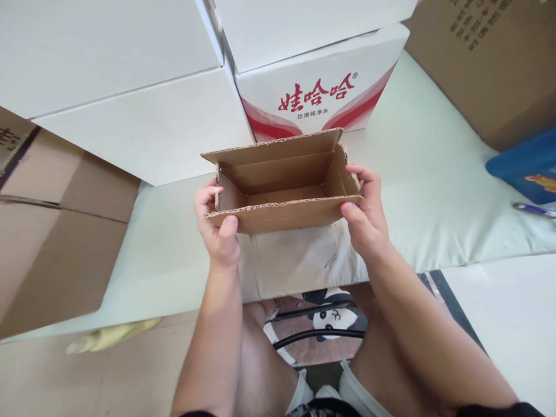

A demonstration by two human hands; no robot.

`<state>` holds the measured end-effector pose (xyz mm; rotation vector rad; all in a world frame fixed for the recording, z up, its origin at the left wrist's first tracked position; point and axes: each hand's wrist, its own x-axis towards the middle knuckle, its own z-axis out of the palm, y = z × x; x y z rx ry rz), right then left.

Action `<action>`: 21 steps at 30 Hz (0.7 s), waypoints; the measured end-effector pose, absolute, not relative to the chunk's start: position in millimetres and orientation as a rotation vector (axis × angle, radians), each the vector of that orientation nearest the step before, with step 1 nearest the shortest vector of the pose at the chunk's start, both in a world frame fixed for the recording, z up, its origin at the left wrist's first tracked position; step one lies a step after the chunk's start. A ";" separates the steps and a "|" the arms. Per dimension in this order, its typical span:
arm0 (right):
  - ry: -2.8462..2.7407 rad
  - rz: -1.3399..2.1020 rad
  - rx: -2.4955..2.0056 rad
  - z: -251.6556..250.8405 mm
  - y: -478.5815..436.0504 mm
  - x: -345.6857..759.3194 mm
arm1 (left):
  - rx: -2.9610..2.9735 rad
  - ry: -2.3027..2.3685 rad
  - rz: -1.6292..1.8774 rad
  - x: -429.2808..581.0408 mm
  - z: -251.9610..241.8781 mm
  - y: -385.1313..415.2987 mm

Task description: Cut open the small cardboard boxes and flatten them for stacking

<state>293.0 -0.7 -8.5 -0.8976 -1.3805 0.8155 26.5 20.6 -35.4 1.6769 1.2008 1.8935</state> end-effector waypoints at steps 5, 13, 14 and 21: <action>-1.378 0.809 -0.943 -6.4 -1.5 292.9 | 1.645 1.229 1.887 27.0 -36.1 21.6; -1.390 0.791 -0.924 -6.7 -1.3 292.3 | 1.614 1.188 1.891 28.0 -36.1 21.2; -1.390 0.790 -0.917 -7.0 -1.1 292.4 | 1.618 1.182 1.898 27.8 -36.4 21.2; -1.390 0.797 -0.937 -6.8 -0.7 292.8 | 1.637 1.173 1.900 26.5 -38.5 21.8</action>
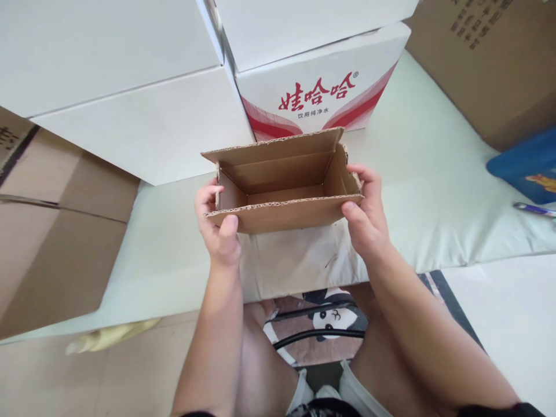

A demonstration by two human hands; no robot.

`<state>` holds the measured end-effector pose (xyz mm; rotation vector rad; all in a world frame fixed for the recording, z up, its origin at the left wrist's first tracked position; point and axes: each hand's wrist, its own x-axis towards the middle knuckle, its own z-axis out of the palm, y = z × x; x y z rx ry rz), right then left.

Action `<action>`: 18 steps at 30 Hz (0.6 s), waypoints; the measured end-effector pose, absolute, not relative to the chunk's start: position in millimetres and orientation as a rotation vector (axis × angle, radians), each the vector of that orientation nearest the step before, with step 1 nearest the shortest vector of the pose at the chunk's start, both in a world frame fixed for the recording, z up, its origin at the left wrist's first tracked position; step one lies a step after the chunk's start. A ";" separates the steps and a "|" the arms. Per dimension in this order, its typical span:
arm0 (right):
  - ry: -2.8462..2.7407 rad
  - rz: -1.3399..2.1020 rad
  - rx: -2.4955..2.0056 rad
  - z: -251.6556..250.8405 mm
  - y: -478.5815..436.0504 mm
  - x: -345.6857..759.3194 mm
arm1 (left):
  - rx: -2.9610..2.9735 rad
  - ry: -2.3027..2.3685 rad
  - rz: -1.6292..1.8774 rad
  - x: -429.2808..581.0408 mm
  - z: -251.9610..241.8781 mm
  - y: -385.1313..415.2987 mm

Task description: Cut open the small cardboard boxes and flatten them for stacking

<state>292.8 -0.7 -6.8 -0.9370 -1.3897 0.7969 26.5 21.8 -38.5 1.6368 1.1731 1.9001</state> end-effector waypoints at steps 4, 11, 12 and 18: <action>-1.395 0.785 -0.923 -6.6 -0.6 292.7 | 1.652 1.210 1.887 26.8 -37.6 21.4; -1.399 0.798 -0.935 -6.7 -1.3 292.9 | 1.674 1.221 1.893 26.9 -37.7 22.1; -1.399 0.794 -0.935 -6.8 -1.3 292.9 | 1.672 1.214 1.900 27.0 -37.7 22.1; -1.384 0.804 -0.914 -7.9 -0.9 292.3 | 1.643 1.200 1.897 27.8 -36.4 21.1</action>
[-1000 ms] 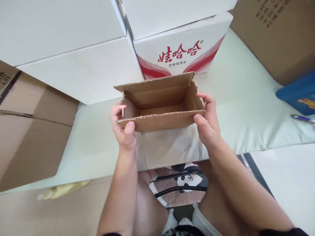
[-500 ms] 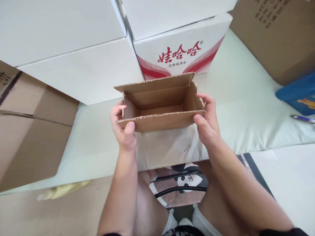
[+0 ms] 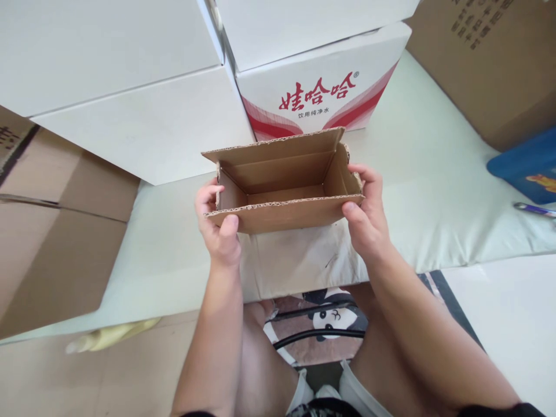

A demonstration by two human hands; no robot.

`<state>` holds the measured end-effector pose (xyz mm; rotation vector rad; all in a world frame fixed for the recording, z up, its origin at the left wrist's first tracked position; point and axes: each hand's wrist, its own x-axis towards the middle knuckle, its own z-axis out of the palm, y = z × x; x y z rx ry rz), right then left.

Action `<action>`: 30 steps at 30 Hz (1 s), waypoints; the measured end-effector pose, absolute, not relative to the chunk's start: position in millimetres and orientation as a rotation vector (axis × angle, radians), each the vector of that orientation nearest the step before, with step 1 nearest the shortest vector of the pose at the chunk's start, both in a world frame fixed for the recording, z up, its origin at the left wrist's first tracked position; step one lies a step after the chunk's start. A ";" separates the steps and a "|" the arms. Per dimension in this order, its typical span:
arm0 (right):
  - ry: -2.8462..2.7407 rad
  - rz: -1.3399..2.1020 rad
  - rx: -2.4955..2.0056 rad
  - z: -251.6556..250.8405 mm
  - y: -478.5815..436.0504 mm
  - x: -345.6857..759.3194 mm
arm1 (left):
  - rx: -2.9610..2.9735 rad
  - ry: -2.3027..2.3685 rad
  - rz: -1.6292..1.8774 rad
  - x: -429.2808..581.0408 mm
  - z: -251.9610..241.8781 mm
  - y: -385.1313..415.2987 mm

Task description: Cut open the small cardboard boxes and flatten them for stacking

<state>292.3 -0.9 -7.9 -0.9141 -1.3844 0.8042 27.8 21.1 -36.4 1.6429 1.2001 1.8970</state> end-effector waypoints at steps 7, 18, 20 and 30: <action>-1.390 0.792 -0.945 -8.4 -0.6 292.8 | 1.677 1.249 1.871 27.3 -37.0 22.3; -1.398 0.755 -0.924 -7.6 -0.9 292.2 | 1.661 1.173 1.901 27.9 -37.0 22.6; -1.392 0.759 -0.929 -8.1 -0.7 291.9 | 1.655 1.157 1.903 27.6 -37.4 22.9; -1.400 0.737 -0.912 -10.5 -0.6 291.5 | 1.639 1.178 1.906 27.9 -37.9 23.1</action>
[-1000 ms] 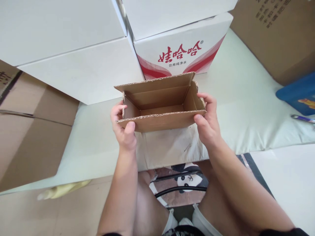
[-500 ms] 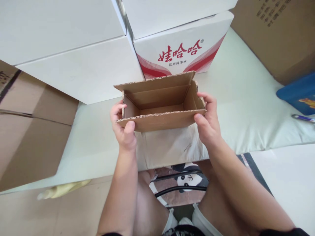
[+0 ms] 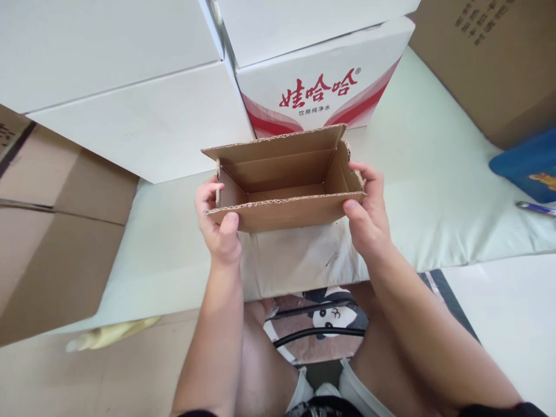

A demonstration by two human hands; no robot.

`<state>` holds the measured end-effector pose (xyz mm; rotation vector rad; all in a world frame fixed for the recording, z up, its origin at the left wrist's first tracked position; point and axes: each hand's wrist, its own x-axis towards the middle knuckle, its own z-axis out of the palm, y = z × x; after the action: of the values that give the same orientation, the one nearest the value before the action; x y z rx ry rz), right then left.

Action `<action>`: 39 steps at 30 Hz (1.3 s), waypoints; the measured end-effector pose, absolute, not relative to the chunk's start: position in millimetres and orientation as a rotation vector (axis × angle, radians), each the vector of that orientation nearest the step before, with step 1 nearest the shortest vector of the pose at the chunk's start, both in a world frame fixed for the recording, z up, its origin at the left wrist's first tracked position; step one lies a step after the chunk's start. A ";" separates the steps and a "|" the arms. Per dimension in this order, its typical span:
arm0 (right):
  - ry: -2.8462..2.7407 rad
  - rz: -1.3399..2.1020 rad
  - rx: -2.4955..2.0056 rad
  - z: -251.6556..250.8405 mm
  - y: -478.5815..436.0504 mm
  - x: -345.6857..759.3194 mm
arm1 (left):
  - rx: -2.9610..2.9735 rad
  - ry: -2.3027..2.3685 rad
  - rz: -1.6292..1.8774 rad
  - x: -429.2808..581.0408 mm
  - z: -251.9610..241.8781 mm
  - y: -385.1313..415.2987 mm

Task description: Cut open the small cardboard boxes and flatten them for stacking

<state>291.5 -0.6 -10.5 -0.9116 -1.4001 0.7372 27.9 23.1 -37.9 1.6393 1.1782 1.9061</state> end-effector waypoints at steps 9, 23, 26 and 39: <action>-1.441 0.707 -0.878 -12.8 -0.4 293.7 | 1.602 1.148 1.921 27.8 -38.5 23.8; -1.446 0.720 -0.946 -11.2 -1.2 293.8 | 1.595 1.115 1.925 28.0 -36.7 22.2; -1.449 0.719 -0.962 -10.9 -1.1 293.7 | 1.606 1.125 1.932 28.2 -36.7 22.4; -1.431 0.738 -0.917 -16.1 -2.2 290.9 | 1.610 1.089 1.924 28.0 -38.4 23.3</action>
<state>290.9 -2.2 -16.1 -0.9166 -1.4314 0.7379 28.0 23.3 -38.4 1.6100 1.0893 1.9244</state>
